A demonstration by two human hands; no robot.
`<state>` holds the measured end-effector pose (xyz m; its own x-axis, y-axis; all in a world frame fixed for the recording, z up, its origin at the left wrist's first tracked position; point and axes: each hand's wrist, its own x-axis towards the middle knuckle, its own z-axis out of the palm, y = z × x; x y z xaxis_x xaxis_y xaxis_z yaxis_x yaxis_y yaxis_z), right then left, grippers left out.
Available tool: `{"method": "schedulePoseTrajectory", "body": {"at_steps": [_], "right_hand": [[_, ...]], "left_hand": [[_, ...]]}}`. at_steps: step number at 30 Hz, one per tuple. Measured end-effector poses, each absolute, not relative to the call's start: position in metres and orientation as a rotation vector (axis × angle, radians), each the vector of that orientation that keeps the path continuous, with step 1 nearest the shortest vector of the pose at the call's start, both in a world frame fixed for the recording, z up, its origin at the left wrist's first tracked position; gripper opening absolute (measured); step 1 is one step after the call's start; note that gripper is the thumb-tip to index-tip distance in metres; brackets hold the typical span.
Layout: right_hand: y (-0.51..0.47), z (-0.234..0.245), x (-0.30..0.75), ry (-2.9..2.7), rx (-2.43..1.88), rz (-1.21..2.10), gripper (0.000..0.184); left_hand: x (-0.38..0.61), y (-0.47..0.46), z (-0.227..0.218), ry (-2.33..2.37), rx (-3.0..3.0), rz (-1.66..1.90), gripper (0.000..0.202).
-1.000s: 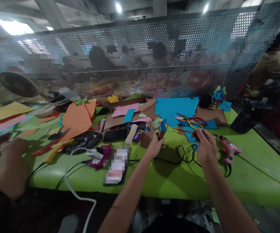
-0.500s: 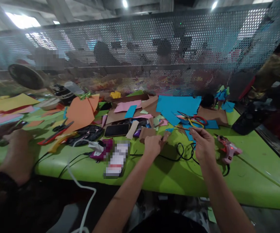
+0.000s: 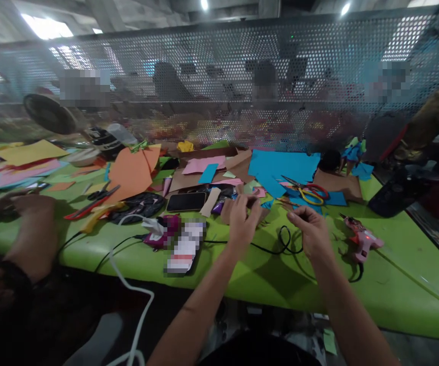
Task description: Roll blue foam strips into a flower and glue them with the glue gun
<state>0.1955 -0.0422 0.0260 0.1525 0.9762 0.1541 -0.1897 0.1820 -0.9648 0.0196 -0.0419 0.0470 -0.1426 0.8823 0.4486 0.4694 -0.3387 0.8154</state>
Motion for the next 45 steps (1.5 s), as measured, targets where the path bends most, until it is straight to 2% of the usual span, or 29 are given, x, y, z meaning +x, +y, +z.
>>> {"method": "schedulePoseTrajectory", "body": {"at_steps": [6, 12, 17, 25, 30, 35, 37, 39, 41, 45], "right_hand": [[-0.056, 0.026, 0.179, -1.357, -0.924, 1.409, 0.027], [-0.060, -0.009, 0.182, -1.155, -1.042, 1.403, 0.032], [-0.064, -0.024, 0.180, -1.029, -0.956, 1.512, 0.031], [-0.065, -0.007, 0.177, -1.074, -0.939, 1.581, 0.037], [-0.065, 0.015, 0.177, -1.237, -0.877, 1.559, 0.040], [-0.059, 0.033, 0.190, -1.213, -0.791, 1.301, 0.025], [-0.055, 0.037, 0.197, -1.112, -0.769, 1.177, 0.030], [-0.051, 0.040, 0.204, -1.038, -0.752, 1.110, 0.043], [-0.049, 0.042, 0.207, -0.997, -0.758, 1.092, 0.048], [-0.048, 0.042, 0.204, -0.976, -0.787, 1.114, 0.037]], "left_hand": [[0.063, -0.047, 0.061, 1.153, 1.508, 1.480, 0.018], [0.068, -0.031, 0.057, 1.415, 1.565, 1.735, 0.015], [0.076, -0.042, 0.051, 1.561, 1.716, 1.782, 0.016], [0.069, -0.039, 0.047, 1.570, 1.938, 1.689, 0.025], [0.056, -0.031, 0.048, 1.476, 1.892, 1.758, 0.023], [0.021, -0.017, 0.050, 1.695, 1.695, 1.728, 0.023], [0.008, -0.011, 0.046, 1.828, 1.644, 1.527, 0.027], [0.001, -0.008, 0.039, 1.892, 1.757, 1.162, 0.031], [0.002, -0.007, 0.029, 1.928, 1.868, 0.836, 0.044], [0.015, -0.006, 0.011, 1.989, 2.097, 0.456, 0.059]]}}
